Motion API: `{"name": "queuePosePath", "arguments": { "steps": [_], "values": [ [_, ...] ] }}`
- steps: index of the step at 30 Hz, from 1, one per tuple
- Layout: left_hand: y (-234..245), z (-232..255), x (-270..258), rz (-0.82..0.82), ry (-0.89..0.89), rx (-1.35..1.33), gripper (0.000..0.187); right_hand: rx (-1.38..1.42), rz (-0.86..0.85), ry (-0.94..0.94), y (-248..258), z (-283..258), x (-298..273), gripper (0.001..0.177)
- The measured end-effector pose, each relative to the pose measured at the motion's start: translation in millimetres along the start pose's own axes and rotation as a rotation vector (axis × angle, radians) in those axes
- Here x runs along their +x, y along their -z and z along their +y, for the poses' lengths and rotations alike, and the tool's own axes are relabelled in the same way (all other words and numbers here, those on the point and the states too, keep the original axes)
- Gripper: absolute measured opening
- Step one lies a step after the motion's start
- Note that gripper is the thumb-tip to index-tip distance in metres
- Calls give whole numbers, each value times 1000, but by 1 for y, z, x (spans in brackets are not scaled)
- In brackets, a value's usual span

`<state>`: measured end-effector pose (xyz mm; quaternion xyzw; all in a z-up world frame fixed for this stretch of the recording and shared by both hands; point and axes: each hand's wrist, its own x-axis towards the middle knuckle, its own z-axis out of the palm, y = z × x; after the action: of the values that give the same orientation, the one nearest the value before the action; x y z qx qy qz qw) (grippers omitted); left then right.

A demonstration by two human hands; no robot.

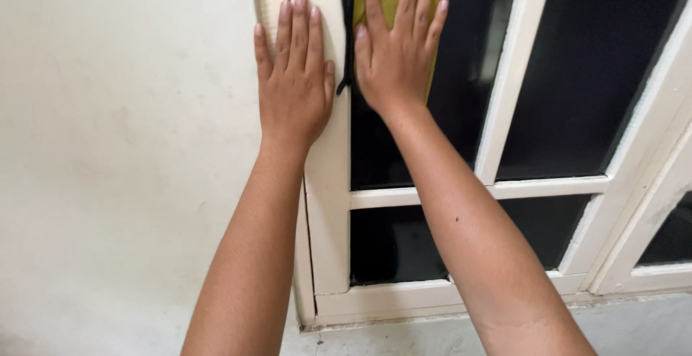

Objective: The person wipes the glass panes of a white-framed window using a yellow cloth. They systematically clean multiple panes, moving the cloth in circular and linear motions while holding the frame with their other hand for stability.

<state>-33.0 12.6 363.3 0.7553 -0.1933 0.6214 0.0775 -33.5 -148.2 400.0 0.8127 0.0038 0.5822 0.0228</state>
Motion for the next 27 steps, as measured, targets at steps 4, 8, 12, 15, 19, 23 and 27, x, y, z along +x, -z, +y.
{"name": "queuePosePath", "arguments": {
  "steps": [4, 8, 12, 15, 19, 23, 27],
  "values": [
    [3, 10, 1, -78, 78, 14, 61, 14, 40, 59, -12, 3, -31, 59],
    [4, 11, 1, -112, 84, -1, 63, 35, 26, 65, -13, 6, -36, 58],
    [-1, 9, -1, -113, 84, -4, 63, 65, 54, 59, -4, 4, -3, 53],
    [-4, 7, -3, -81, 68, 17, 65, 66, 53, -3, 2, -1, 25, 44],
    [-8, 5, -4, -5, 33, 99, 68, 90, 374, 80, -12, -2, 26, 46],
    [-9, 4, -4, -16, 44, 52, 67, 110, 444, 187, -30, 2, 3, 52],
    [-10, 6, -4, -11, 51, 59, 66, 136, 426, 214, -30, 4, 1, 54]
  ]
}}
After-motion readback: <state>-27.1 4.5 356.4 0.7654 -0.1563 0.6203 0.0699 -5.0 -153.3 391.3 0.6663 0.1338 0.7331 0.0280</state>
